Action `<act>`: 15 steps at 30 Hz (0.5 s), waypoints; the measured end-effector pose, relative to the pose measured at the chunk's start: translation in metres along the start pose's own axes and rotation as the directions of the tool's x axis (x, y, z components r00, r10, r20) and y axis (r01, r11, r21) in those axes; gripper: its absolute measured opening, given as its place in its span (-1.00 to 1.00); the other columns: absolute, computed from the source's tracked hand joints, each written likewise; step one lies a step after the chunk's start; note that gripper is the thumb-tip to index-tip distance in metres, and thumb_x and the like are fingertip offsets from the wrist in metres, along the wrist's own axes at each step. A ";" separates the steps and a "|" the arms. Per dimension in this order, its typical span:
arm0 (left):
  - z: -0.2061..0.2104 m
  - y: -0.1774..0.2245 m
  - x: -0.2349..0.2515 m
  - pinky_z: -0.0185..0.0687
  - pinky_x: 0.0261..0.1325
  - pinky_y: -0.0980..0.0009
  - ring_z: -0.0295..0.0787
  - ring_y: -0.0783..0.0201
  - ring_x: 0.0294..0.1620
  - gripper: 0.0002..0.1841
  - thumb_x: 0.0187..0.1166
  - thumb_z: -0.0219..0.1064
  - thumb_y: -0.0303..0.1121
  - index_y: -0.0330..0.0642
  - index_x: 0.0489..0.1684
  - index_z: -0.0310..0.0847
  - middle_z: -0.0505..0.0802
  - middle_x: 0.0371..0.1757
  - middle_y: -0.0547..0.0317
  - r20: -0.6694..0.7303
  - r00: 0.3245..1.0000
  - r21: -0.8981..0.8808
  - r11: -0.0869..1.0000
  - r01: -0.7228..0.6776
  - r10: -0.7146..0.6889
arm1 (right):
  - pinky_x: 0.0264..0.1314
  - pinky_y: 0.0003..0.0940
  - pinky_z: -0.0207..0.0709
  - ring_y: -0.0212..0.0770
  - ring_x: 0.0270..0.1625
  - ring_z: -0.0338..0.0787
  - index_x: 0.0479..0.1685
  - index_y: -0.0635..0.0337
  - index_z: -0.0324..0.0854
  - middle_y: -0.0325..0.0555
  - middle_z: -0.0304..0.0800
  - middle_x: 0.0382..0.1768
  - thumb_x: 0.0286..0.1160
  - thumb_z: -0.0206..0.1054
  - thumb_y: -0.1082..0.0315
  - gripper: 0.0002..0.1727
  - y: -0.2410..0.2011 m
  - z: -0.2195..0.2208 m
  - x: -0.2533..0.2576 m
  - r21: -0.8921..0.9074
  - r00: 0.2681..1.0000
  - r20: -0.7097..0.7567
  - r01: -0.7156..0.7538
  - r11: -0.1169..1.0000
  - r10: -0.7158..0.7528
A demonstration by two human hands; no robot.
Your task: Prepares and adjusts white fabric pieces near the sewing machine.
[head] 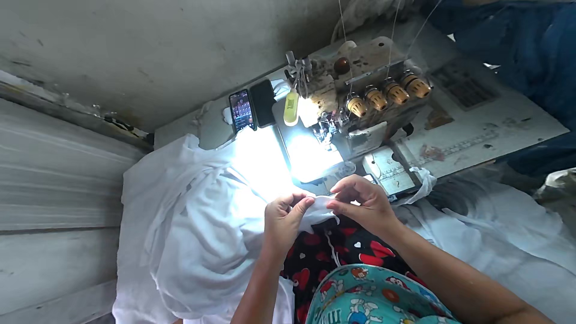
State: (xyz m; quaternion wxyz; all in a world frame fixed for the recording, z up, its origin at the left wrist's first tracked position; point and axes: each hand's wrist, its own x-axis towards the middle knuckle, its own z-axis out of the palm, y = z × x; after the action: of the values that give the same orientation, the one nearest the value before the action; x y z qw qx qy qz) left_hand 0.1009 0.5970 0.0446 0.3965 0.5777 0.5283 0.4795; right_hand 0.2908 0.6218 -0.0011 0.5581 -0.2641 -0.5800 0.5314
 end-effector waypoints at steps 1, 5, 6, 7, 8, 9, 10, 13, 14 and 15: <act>0.000 -0.002 0.000 0.66 -0.18 0.72 0.73 0.71 -0.33 -0.96 0.51 0.41 -0.52 -0.25 -0.30 0.79 0.87 -0.35 0.45 -0.005 1.000 0.005 1.000 -0.003 0.003 | -0.16 -0.63 0.75 -0.61 -0.29 0.82 -0.01 0.16 0.66 -0.45 0.87 -0.33 0.43 0.52 0.39 -0.77 0.001 0.001 0.001 0.005 1.000 0.006 0.001 1.000 -0.002; -0.004 0.000 -0.005 0.59 -0.27 0.75 0.67 0.73 -0.40 -0.94 0.55 0.36 -0.51 -0.26 -0.28 0.75 0.83 -0.37 0.47 -0.058 0.998 0.053 0.998 0.014 -0.011 | -0.17 -0.66 0.71 -0.62 -0.31 0.80 -0.02 0.23 0.66 -0.38 0.87 -0.35 0.45 0.50 0.40 -0.79 0.004 0.007 0.006 -0.014 0.998 0.054 0.042 0.999 -0.041; -0.006 0.004 -0.007 0.50 -0.39 0.78 0.59 0.76 -0.49 -0.93 0.56 0.34 -0.49 -0.26 -0.27 0.74 0.80 -0.41 0.48 -0.078 0.997 0.086 0.996 0.018 -0.012 | -0.18 -0.67 0.69 -0.62 -0.32 0.79 -0.03 0.28 0.66 -0.32 0.86 -0.37 0.47 0.48 0.38 -0.79 0.002 0.010 0.009 -0.050 0.994 0.076 0.082 0.995 -0.078; -0.009 0.010 -0.008 0.45 -0.49 0.78 0.53 0.76 -0.56 -0.91 0.59 0.31 -0.48 -0.26 -0.24 0.74 0.78 -0.43 0.49 -0.087 0.996 0.108 0.994 0.005 0.005 | -0.20 -0.69 0.67 -0.61 -0.33 0.78 -0.04 0.32 0.66 -0.25 0.84 -0.39 0.52 0.44 0.37 -0.79 -0.003 0.014 0.014 -0.093 0.986 0.106 0.140 0.986 -0.130; -0.013 0.017 -0.007 0.48 -0.53 0.77 0.54 0.74 -0.59 -0.88 0.64 0.28 -0.46 -0.24 -0.19 0.74 0.79 -0.41 0.49 -0.090 0.995 0.116 0.993 -0.027 0.038 | -0.20 -0.70 0.65 -0.59 -0.33 0.76 -0.04 0.34 0.65 -0.18 0.82 -0.39 0.59 0.39 0.35 -0.80 -0.010 0.018 0.019 -0.130 0.970 0.145 0.212 0.969 -0.193; -0.016 0.025 -0.006 0.53 -0.52 0.77 0.57 0.73 -0.58 -0.87 0.66 0.26 -0.46 -0.24 -0.16 0.75 0.81 -0.38 0.48 -0.098 0.991 0.124 0.989 -0.078 0.091 | -0.19 -0.71 0.64 -0.56 -0.33 0.76 -0.04 0.34 0.64 -0.13 0.81 -0.39 0.64 0.34 0.34 -0.80 -0.017 0.022 0.026 -0.145 0.949 0.181 0.285 0.947 -0.258; -0.017 0.033 -0.003 0.58 -0.48 0.77 0.62 0.73 -0.54 -0.86 0.67 0.24 -0.46 -0.21 -0.15 0.75 0.82 -0.36 0.50 -0.112 0.981 0.149 0.979 -0.139 0.156 | -0.16 -0.72 0.63 -0.53 -0.31 0.75 -0.03 0.34 0.63 -0.09 0.79 -0.37 0.68 0.30 0.35 -0.81 -0.024 0.026 0.033 -0.139 0.926 0.208 0.347 0.927 -0.315; -0.012 0.045 0.017 0.67 -0.20 0.77 0.69 0.73 -0.31 -0.85 0.72 0.23 -0.40 -0.19 -0.16 0.73 0.80 -0.28 0.48 -0.153 0.909 0.313 0.891 -0.329 0.389 | -0.14 -0.72 0.64 -0.55 -0.27 0.77 -0.04 0.35 0.59 -0.09 0.80 -0.33 0.69 0.26 0.39 -0.84 -0.034 0.030 0.051 -0.069 0.916 0.188 0.373 0.925 -0.355; -0.007 0.043 0.026 0.66 -0.13 0.77 0.69 0.72 -0.26 -0.83 0.72 0.22 -0.41 -0.25 -0.17 0.73 0.80 -0.26 0.40 -0.149 0.884 0.375 0.853 -0.364 0.443 | -0.16 -0.71 0.66 -0.58 -0.27 0.78 -0.05 0.36 0.59 -0.13 0.81 -0.32 0.68 0.28 0.41 -0.85 -0.032 0.027 0.055 -0.042 0.936 0.151 0.327 0.944 -0.317; -0.001 0.037 0.036 0.65 -0.10 0.76 0.70 0.68 -0.25 -0.80 0.70 0.22 -0.43 -0.34 -0.21 0.75 0.80 -0.27 0.29 -0.141 0.872 0.418 0.827 -0.377 0.469 | -0.18 -0.69 0.69 -0.60 -0.28 0.78 -0.04 0.37 0.60 -0.19 0.82 -0.32 0.65 0.30 0.42 -0.85 -0.027 0.023 0.056 -0.022 0.962 0.110 0.256 0.967 -0.252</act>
State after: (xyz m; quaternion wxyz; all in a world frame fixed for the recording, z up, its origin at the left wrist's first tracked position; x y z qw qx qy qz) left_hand 0.1075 0.6277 0.0852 0.0947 0.6843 0.5118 0.5106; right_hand 0.2634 0.6568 0.0483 0.5853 -0.1689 -0.6472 0.4583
